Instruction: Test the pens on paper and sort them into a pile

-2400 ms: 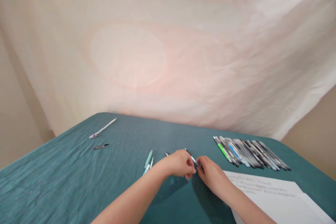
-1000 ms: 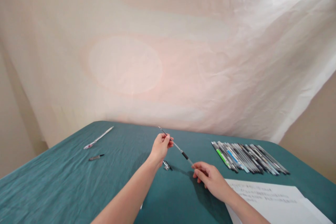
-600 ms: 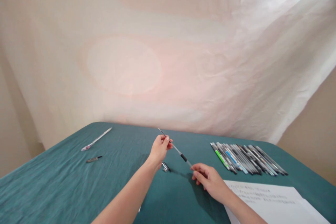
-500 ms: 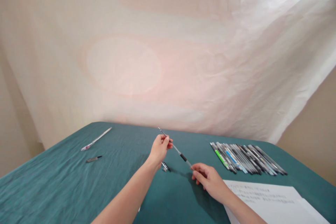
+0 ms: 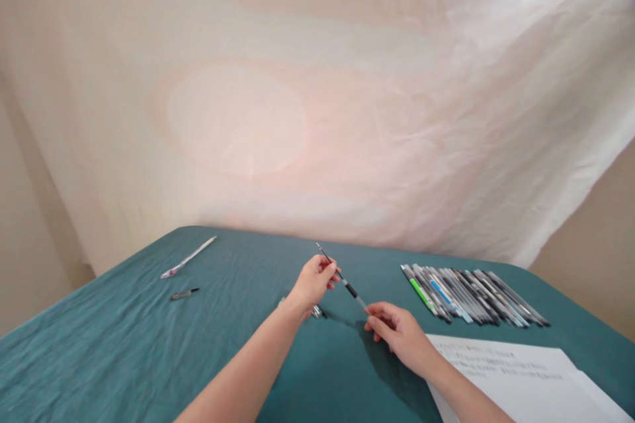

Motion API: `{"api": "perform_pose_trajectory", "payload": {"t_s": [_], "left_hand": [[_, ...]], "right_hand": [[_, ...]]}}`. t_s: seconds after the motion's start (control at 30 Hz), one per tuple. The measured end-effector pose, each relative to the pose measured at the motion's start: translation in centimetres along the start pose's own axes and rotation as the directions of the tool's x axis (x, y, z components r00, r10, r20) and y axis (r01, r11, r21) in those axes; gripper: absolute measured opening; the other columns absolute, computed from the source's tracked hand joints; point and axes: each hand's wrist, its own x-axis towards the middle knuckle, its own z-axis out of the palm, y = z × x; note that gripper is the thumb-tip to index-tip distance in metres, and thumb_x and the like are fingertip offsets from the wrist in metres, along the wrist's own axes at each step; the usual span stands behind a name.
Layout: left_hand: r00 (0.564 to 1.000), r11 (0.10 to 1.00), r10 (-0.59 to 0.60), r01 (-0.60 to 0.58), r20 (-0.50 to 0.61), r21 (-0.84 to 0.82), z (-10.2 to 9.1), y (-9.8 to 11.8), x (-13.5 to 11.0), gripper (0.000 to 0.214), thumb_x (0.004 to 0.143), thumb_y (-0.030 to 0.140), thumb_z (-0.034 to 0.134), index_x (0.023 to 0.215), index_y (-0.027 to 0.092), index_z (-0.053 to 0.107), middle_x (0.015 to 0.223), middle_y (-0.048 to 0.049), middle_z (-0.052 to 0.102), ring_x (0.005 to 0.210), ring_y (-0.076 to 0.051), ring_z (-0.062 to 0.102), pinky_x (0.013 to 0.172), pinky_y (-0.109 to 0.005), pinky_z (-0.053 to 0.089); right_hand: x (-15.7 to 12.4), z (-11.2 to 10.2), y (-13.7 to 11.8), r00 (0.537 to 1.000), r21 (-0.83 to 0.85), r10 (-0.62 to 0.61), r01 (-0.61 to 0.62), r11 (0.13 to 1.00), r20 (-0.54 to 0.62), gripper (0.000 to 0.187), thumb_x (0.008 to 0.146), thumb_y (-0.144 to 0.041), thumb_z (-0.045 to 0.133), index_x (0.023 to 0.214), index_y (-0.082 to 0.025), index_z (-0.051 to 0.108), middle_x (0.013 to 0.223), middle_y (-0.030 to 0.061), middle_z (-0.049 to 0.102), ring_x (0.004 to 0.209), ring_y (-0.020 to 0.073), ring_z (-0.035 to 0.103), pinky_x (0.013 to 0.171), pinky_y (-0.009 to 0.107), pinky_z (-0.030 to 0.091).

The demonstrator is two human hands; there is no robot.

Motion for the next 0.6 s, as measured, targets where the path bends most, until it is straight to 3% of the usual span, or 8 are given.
{"api": "perform_pose_trajectory", "payload": {"t_s": [0.1, 0.17, 0.3, 0.4, 0.6], "left_hand": [[0.99, 0.957, 0.023, -0.062, 0.136, 0.284, -0.1, 0.5, -0.7, 0.02, 0.075, 0.026, 0.05, 0.089, 0.013, 0.056, 0.082, -0.0046, 0.063, 0.062, -0.011, 0.056, 0.055, -0.022, 0.043], [0.984, 0.864, 0.021, -0.108, 0.178, 0.492, -0.6, 1.0, -1.1, 0.026, 0.072, 0.028, 0.054, 0.093, 0.014, 0.057, 0.084, -0.005, 0.064, 0.067, -0.013, 0.058, 0.061, -0.024, 0.044], [0.99, 0.514, -0.066, -0.074, 0.126, 0.854, -1.8, 2.2, -1.7, 0.02, 0.067, 0.029, 0.058, 0.082, 0.016, 0.061, 0.081, -0.0073, 0.066, 0.077, -0.019, 0.061, 0.067, -0.026, 0.044], [0.984, 0.304, -0.172, 0.012, 0.043, 0.953, -2.2, 2.9, -1.9, 0.016, 0.066, 0.029, 0.058, 0.073, 0.016, 0.063, 0.082, -0.0102, 0.067, 0.082, -0.022, 0.062, 0.066, -0.026, 0.044], [0.952, 0.258, -0.306, 0.049, 0.033, 0.965, -1.9, 2.8, -2.0, 0.014, 0.062, 0.03, 0.06, 0.061, 0.016, 0.065, 0.07, -0.0107, 0.068, 0.076, -0.022, 0.063, 0.061, -0.026, 0.046]], "right_hand": [[0.2, -0.1, 0.6, 0.999, 0.065, 0.041, -0.041, 0.997, 0.0, 0.035, 0.076, -0.043, 0.051, 0.097, -0.016, 0.055, 0.077, 0.0053, 0.065, 0.06, 0.0142, 0.057, 0.038, 0.019, 0.035], [0.4, -0.2, 0.9, 0.999, 0.106, 0.054, -0.054, 0.993, 0.001, 0.036, 0.075, -0.045, 0.051, 0.096, -0.016, 0.054, 0.077, 0.0053, 0.065, 0.06, 0.0139, 0.057, 0.037, 0.018, 0.034], [0.5, -0.3, 1.2, 0.999, 0.151, 0.051, -0.053, 0.987, 0.016, 0.036, 0.075, -0.045, 0.052, 0.096, -0.016, 0.054, 0.078, 0.0048, 0.064, 0.06, 0.0127, 0.056, 0.037, 0.018, 0.034], [0.6, -0.3, 1.3, 0.998, 0.149, 0.054, -0.057, 0.987, 0.023, 0.034, 0.076, -0.043, 0.052, 0.096, -0.016, 0.053, 0.078, 0.005, 0.064, 0.061, 0.0126, 0.056, 0.037, 0.017, 0.034], [0.6, -0.2, 1.6, 0.998, 0.112, 0.062, -0.064, 0.992, 0.021, 0.032, 0.077, -0.041, 0.051, 0.098, -0.017, 0.053, 0.08, 0.0056, 0.065, 0.062, 0.013, 0.056, 0.037, 0.017, 0.034]]}}
